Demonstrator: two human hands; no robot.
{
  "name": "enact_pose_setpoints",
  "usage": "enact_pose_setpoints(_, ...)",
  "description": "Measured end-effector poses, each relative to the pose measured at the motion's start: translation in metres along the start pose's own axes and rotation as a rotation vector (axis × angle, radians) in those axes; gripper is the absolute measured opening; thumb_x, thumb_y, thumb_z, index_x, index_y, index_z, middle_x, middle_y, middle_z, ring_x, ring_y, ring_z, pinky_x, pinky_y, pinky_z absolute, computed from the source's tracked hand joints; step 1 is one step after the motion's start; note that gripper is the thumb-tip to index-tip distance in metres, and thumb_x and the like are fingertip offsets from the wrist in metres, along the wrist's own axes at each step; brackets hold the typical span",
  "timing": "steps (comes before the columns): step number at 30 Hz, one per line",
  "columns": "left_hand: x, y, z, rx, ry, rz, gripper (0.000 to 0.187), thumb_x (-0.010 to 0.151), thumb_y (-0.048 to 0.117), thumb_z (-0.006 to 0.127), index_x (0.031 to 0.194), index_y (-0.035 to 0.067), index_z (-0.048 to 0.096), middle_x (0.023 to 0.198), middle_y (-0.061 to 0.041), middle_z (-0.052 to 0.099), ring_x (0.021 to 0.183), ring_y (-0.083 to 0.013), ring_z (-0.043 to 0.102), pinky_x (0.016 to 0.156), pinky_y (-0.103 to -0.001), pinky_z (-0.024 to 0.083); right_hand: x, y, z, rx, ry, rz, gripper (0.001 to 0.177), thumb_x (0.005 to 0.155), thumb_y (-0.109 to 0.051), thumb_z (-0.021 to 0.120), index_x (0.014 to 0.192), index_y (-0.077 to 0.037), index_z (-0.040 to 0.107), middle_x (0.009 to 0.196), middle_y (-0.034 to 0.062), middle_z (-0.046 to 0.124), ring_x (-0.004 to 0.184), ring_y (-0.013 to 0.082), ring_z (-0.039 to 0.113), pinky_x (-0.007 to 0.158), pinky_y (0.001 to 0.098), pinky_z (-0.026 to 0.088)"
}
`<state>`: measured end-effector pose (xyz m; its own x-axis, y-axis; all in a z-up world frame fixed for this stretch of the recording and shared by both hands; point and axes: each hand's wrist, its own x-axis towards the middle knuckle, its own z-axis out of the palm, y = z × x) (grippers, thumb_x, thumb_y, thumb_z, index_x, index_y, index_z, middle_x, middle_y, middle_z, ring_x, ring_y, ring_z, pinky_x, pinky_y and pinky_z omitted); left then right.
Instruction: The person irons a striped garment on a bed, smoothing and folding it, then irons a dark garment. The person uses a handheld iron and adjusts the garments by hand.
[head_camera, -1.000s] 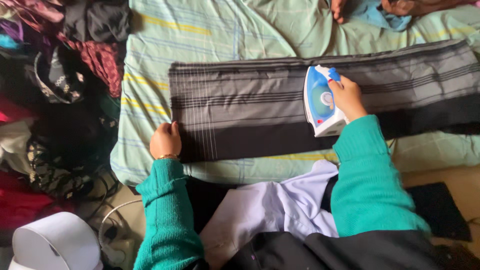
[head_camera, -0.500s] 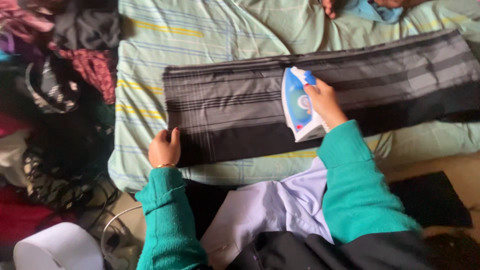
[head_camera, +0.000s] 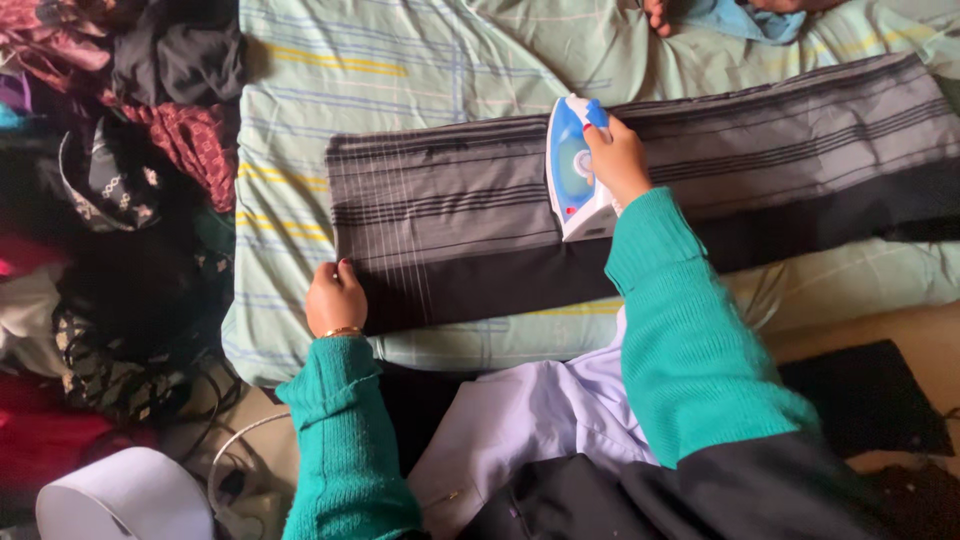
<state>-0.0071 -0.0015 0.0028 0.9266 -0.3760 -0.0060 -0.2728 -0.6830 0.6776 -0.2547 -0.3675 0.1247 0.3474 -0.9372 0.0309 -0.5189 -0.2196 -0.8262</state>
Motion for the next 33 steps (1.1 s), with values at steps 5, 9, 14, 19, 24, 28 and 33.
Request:
enact_pose_setpoints(5, -0.007, -0.003, -0.001, -0.033, 0.008, 0.001, 0.031, 0.103, 0.036, 0.059, 0.1, 0.007, 0.07, 0.092, -0.021, 0.072, 0.086, -0.046, 0.067, 0.072, -0.054, 0.051, -0.046, 0.002, 0.008, 0.102, -0.089, 0.039, 0.033, 0.097, -0.025, 0.065, 0.125, -0.009, 0.07, 0.08, 0.0038, 0.068, 0.056, 0.0129, 0.063, 0.046, 0.0349, 0.053)
enact_pose_setpoints(9, -0.002, 0.007, -0.006, -0.069, -0.031, -0.032, 0.033, 0.1, 0.039, 0.061, 0.095, 0.008, 0.07, 0.089, -0.019, 0.073, 0.085, -0.0441, 0.068, 0.072, -0.053, 0.052, -0.064, -0.008, 0.022, 0.064, -0.089, 0.033, 0.037, 0.096, -0.025, 0.065, 0.13, -0.011, 0.067, 0.083, 0.0028, 0.07, 0.056, 0.0118, 0.065, 0.046, 0.0339, 0.055)
enact_pose_setpoints(14, 0.004, 0.007, -0.01, 0.049, -0.121, -0.017, 0.05, 0.094, 0.051, 0.069, 0.085, 0.002, 0.066, 0.084, -0.022, 0.07, 0.083, -0.0455, 0.065, 0.071, -0.053, 0.051, -0.038, -0.014, 0.039, 0.081, -0.055, 0.062, 0.032, 0.096, -0.025, 0.066, 0.124, -0.009, 0.071, 0.081, 0.004, 0.071, 0.054, 0.0156, 0.066, 0.047, 0.0347, 0.054)
enact_pose_setpoints(19, 0.002, 0.003, -0.008, 0.025, -0.069, 0.067, 0.047, 0.094, 0.05, 0.07, 0.087, 0.003, 0.067, 0.086, -0.022, 0.069, 0.085, -0.047, 0.064, 0.072, -0.054, 0.051, -0.014, -0.03, 0.05, 0.04, -0.031, -0.019, 0.031, 0.095, -0.027, 0.07, 0.118, -0.006, 0.072, 0.085, 0.0057, 0.074, 0.059, 0.0147, 0.07, 0.052, 0.035, 0.057)
enact_pose_setpoints(24, 0.001, -0.003, -0.007, -0.098, -0.034, 0.101, 0.042, 0.093, 0.044, 0.069, 0.092, 0.003, 0.067, 0.085, -0.022, 0.069, 0.082, -0.0467, 0.064, 0.069, -0.053, 0.05, -0.039, -0.042, 0.017, -0.252, -0.207, 0.0, 0.043, 0.089, -0.03, 0.071, 0.128, -0.012, 0.066, 0.087, 0.0085, 0.075, 0.057, 0.0202, 0.07, 0.057, 0.0364, 0.055)
enact_pose_setpoints(28, 0.002, -0.007, -0.002, -0.086, -0.103, 0.054, 0.044, 0.097, 0.042, 0.069, 0.086, 0.0, 0.064, 0.082, -0.022, 0.067, 0.081, -0.0463, 0.062, 0.07, -0.053, 0.049, -0.07, -0.023, -0.026, -0.372, -0.222, -0.115, 0.048, 0.092, -0.037, 0.073, 0.133, -0.013, 0.065, 0.099, 0.0157, 0.075, 0.081, 0.0351, 0.071, 0.069, 0.0442, 0.055)
enact_pose_setpoints(33, 0.003, -0.015, 0.0, -0.1, -0.097, 0.105, 0.041, 0.096, 0.042, 0.07, 0.088, 0.001, 0.065, 0.082, -0.022, 0.067, 0.081, -0.0467, 0.062, 0.069, -0.054, 0.048, -0.078, 0.039, -0.089, -0.533, 0.0, -0.086, 0.043, 0.092, -0.042, 0.074, 0.127, -0.018, 0.07, 0.105, 0.0177, 0.074, 0.098, 0.0397, 0.07, 0.08, 0.0491, 0.054)
